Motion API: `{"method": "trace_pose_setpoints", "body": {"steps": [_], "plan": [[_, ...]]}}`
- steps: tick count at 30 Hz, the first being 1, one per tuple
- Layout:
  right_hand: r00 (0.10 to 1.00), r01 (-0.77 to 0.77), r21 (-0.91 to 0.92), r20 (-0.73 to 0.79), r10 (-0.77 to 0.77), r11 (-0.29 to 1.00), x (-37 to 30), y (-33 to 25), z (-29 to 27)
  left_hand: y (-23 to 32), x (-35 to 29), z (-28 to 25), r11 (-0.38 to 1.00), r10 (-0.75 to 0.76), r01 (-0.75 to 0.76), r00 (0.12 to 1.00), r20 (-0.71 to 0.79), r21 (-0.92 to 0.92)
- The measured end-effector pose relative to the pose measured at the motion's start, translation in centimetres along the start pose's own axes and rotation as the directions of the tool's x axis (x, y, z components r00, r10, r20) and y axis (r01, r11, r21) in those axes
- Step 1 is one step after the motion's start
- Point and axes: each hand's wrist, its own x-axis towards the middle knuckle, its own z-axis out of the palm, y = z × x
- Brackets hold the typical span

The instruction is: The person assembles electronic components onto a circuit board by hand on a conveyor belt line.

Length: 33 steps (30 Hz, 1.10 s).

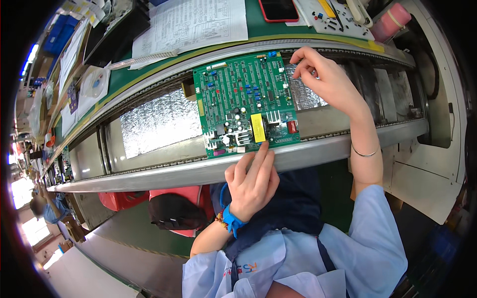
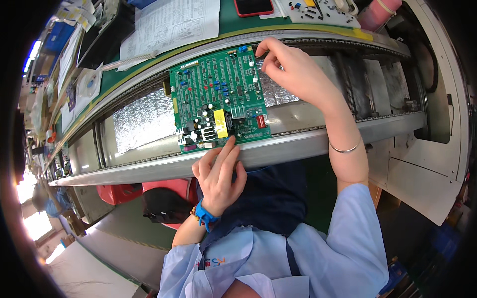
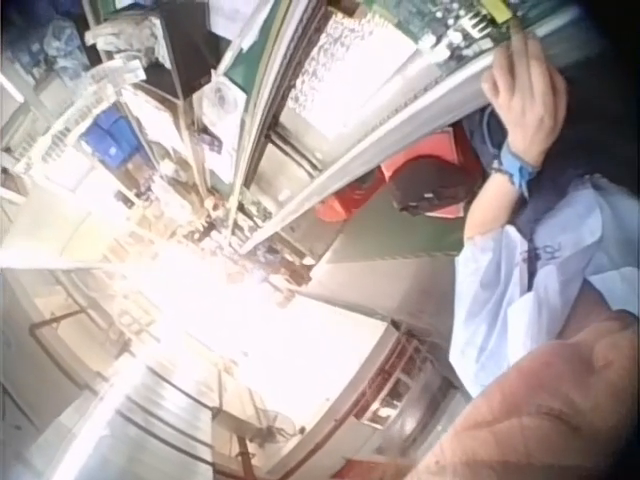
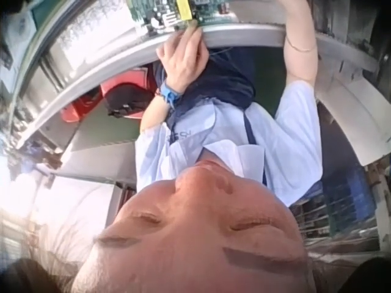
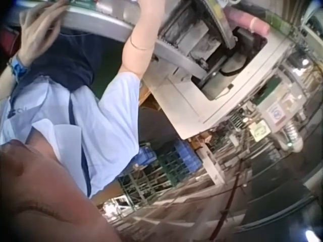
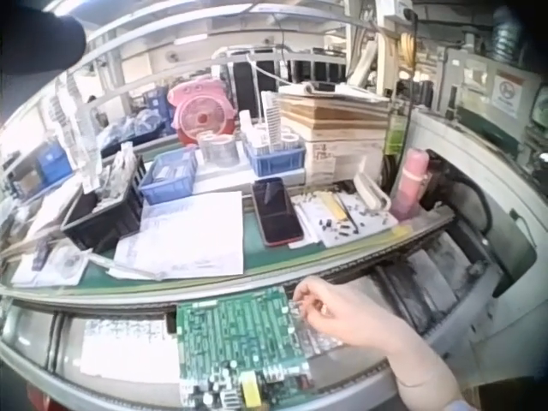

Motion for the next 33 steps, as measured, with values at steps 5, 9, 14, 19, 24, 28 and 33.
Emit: {"method": "trace_pose_setpoints", "body": {"steps": [5,9,14,19,24,28,33], "plan": [[0.996,-0.069,-0.053,0.047,0.071,0.996,0.0,-0.4,-0.6,0.7,0.6,0.4,0.999,0.010,-0.009,0.999,0.040,-0.039],[0.997,-0.068,-0.060,0.038,0.070,0.996,0.0,-0.5,-0.6,0.9,1.1,0.8,1.000,0.009,-0.009,1.000,0.025,-0.001],[0.998,0.020,0.008,-0.068,-0.020,1.000,0.2,-0.6,0.1,2.5,2.7,1.4,0.994,0.091,-0.087,0.995,0.052,-0.062],[0.999,-0.004,-0.020,-0.052,0.003,1.000,0.1,-0.9,-0.3,2.9,3.5,2.1,0.995,0.090,-0.087,0.993,0.082,-0.045],[0.999,-0.010,-0.035,-0.043,0.008,0.999,0.0,-1.2,-0.3,3.2,3.8,2.4,0.992,0.118,-0.116,0.991,0.063,-0.046],[0.993,0.119,-0.157,0.000,-0.121,0.980,-0.1,-0.7,-0.3,3.0,3.7,2.7,0.987,0.160,-0.158,0.984,0.082,-0.026],[0.972,0.229,-0.335,0.128,-0.197,0.914,-0.3,-0.7,0.1,2.5,3.6,2.0,0.987,0.153,-0.151,0.988,0.026,-0.061]]}}
